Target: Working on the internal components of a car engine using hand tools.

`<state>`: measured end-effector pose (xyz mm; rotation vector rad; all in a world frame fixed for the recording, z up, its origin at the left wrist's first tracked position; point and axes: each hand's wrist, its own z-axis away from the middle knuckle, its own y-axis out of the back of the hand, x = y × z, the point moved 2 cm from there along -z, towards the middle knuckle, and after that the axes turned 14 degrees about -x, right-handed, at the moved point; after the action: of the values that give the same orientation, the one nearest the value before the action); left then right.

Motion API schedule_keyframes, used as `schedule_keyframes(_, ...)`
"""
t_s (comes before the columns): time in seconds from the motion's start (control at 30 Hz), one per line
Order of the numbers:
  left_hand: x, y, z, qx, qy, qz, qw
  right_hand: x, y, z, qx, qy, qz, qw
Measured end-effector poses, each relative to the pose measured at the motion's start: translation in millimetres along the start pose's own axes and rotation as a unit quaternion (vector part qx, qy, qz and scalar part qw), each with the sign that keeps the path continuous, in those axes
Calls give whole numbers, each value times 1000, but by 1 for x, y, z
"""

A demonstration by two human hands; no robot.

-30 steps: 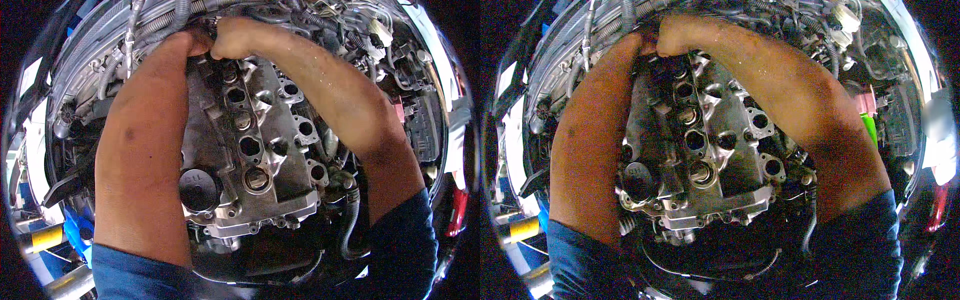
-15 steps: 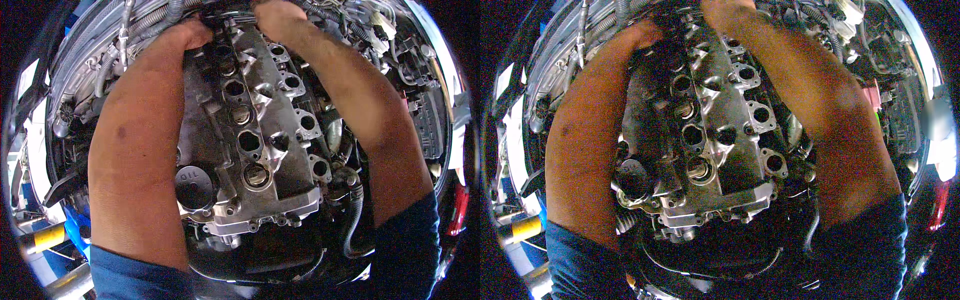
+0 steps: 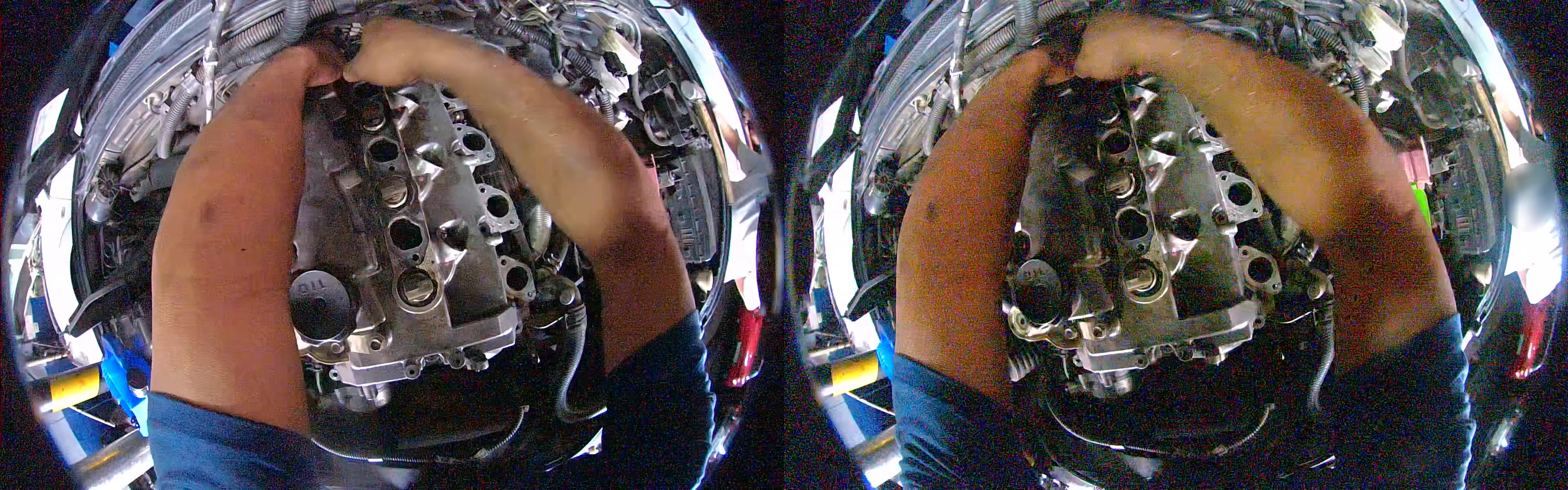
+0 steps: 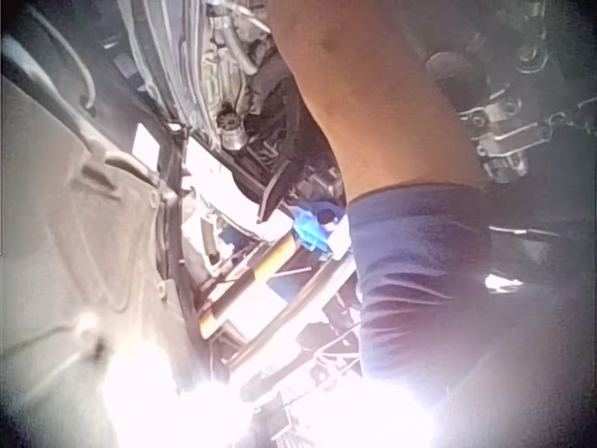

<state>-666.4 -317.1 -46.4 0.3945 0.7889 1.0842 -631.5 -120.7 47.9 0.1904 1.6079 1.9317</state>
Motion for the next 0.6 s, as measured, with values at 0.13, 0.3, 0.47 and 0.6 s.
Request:
schedule_keyframes(0.13,6,7,26,30,40,110,993,22,6,-3,-31,9,56,998)
schedule_keyframes(0.3,0,4,38,24,62,238,969,68,1,-15,31,-167,117,979)
schedule_keyframes(0.47,-2,-6,7,141,101,216,961,68,-4,-16,35,-186,104,976)
schedule_keyframes(0.6,-6,-6,9,100,85,202,971,42,-1,-1,138,-55,116,982)
